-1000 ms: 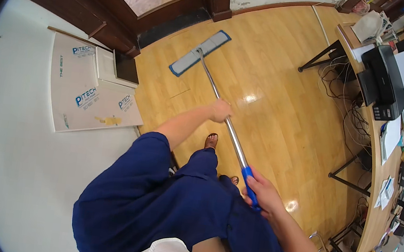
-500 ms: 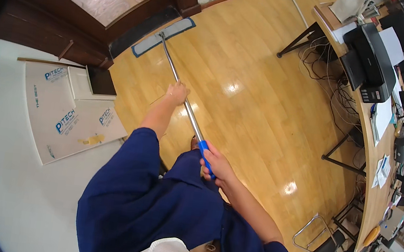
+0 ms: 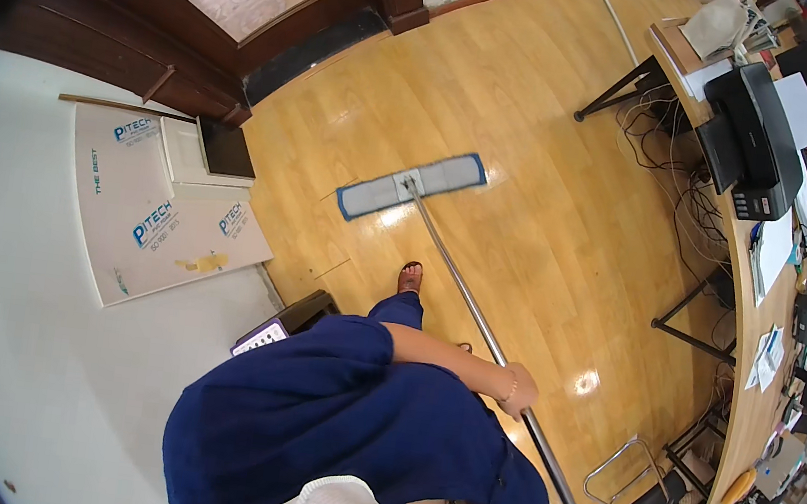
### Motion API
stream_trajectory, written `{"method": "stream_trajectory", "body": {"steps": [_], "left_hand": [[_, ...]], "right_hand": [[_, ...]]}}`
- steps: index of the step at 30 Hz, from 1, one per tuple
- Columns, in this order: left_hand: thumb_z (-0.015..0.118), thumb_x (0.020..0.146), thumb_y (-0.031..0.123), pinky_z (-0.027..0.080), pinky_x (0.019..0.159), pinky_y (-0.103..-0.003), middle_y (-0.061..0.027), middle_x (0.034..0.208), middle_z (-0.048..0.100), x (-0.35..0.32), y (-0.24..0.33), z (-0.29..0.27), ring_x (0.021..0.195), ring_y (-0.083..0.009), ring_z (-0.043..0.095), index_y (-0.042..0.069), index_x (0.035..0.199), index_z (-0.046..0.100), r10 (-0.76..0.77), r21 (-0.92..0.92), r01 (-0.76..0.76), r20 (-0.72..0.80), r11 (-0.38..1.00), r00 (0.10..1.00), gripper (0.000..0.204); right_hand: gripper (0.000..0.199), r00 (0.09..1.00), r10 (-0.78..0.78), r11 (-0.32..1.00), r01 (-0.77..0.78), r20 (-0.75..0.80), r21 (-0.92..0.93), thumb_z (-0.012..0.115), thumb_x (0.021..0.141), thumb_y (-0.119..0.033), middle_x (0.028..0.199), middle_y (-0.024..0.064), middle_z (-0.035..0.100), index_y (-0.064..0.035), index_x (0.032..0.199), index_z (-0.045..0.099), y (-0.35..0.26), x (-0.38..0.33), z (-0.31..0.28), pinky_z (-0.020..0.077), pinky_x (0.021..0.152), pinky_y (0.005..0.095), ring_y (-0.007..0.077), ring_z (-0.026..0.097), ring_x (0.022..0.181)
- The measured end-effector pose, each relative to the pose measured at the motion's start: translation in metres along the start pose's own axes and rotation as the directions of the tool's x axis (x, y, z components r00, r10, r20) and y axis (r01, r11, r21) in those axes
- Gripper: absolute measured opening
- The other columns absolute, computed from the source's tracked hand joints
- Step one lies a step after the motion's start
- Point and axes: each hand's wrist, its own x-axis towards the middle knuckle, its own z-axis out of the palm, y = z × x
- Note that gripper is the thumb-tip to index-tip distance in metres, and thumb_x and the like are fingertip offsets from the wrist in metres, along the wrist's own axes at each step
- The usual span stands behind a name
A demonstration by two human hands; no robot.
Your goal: The person mops the floor throughout an office using a flat mop.
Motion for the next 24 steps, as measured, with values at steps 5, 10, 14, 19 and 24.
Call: {"method": "stream_trajectory", "body": {"steps": [5,10,14,19,24], "left_hand": [[0.060,0.072,0.032,0.049,0.063,-0.042,-0.0122,0.077,0.064,-0.003,-0.026,-0.011,0.077,-0.0299,0.062,0.011,0.080,0.069,0.030,-0.087,-0.042,-0.144,0.995,0.989,0.024],[0.058,0.069,0.019,0.050,0.064,-0.040,-0.0135,0.079,0.065,-0.053,-0.114,-0.029,0.078,-0.0303,0.062,0.007,0.076,0.068,-0.220,-0.021,0.222,-0.249,0.975,0.943,0.017],[0.057,0.068,0.014,0.051,0.066,-0.041,-0.0156,0.081,0.064,-0.108,-0.212,-0.044,0.081,-0.0312,0.062,0.007,0.076,0.068,-0.323,0.049,0.359,-0.334,0.932,0.885,0.015],[0.057,0.072,0.017,0.049,0.073,-0.040,-0.0131,0.094,0.063,-0.169,-0.335,-0.071,0.094,-0.0283,0.059,0.008,0.086,0.067,-0.614,0.008,0.656,-0.347,0.754,0.709,0.019],[0.055,0.078,0.020,0.046,0.078,-0.039,-0.0098,0.103,0.061,-0.191,-0.368,-0.108,0.110,-0.0261,0.048,0.010,0.091,0.067,-0.748,-0.098,0.810,-0.461,0.578,0.478,0.021]], "right_hand": [[0.059,0.966,0.201,0.782,-0.257,0.161,0.568,0.057,0.086,-0.027,0.093,0.0033,0.059,-0.0048,0.135,0.032,-0.063,0.016,0.009,0.0442,0.055,0.0206,0.0087,0.056,0.063],[0.048,0.964,0.262,0.906,-0.263,0.047,0.333,0.054,0.087,-0.026,0.057,0.0074,0.047,-0.0234,0.132,0.038,-0.126,0.098,0.047,0.0336,0.036,0.0285,0.0144,0.041,0.040],[0.044,0.994,-0.110,0.973,0.109,-0.010,0.204,0.050,0.089,-0.021,0.098,0.0062,0.060,-0.0112,0.131,0.041,-0.161,0.196,0.102,0.0466,0.073,0.0249,0.0118,0.057,0.080],[0.044,0.934,-0.330,0.933,0.345,0.137,-0.103,0.047,0.091,-0.021,0.110,0.0024,0.055,-0.0077,0.132,0.038,-0.239,0.304,0.138,0.0377,0.086,0.0205,0.0081,0.050,0.098],[0.043,0.923,-0.193,0.961,0.110,0.334,0.252,0.046,0.092,-0.022,0.093,-0.0002,0.056,-0.0096,0.133,0.038,-0.300,0.352,0.135,0.0411,0.070,0.0163,0.0040,0.052,0.080]]}}
